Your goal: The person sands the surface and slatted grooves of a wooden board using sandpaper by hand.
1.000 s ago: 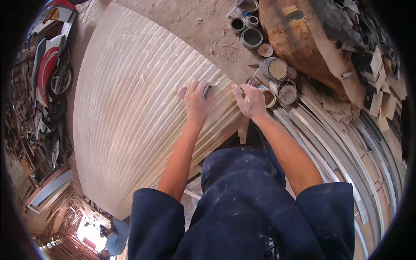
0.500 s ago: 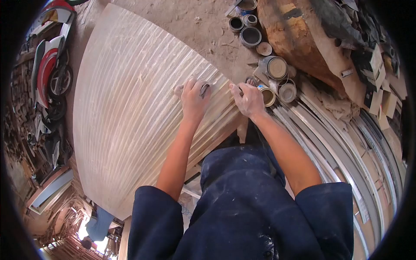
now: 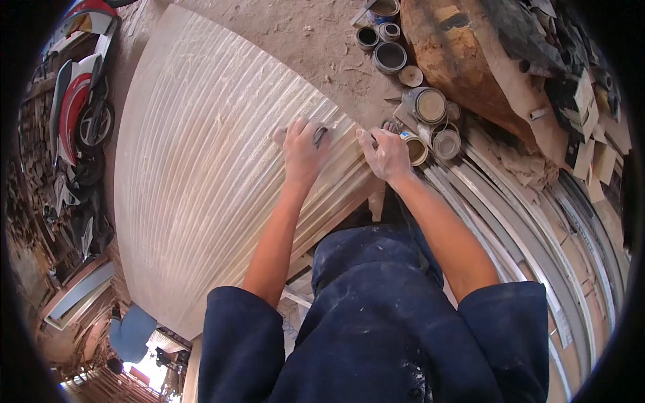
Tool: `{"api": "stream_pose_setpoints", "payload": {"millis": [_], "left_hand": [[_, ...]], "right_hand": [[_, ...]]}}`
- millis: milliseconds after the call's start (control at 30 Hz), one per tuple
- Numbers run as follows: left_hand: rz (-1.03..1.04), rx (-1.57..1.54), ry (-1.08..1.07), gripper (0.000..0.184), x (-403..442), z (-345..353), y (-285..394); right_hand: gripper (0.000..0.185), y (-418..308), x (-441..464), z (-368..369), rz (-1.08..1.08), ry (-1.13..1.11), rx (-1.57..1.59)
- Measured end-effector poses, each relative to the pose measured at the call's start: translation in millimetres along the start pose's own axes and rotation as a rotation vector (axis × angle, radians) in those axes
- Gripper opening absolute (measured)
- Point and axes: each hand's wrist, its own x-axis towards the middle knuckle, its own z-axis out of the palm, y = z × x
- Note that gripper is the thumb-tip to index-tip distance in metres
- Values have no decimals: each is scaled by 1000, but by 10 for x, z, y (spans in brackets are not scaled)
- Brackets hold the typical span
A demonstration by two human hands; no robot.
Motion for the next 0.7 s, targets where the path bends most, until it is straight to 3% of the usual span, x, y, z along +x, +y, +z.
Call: {"api": "stream_pose_setpoints", "payload": {"millis": [133,433,700], "left_hand": [[18,122,-20,11,-1,-23,59],[-32,-19,11,15,15,87,21],[83,40,16,20,-23,121,-27]], "right_hand": [[52,5,5,-6,11,-14,-30],[51,3,8,-6,25,-31,-21],[51,11,-13,12,-4,-1,-21]]}}
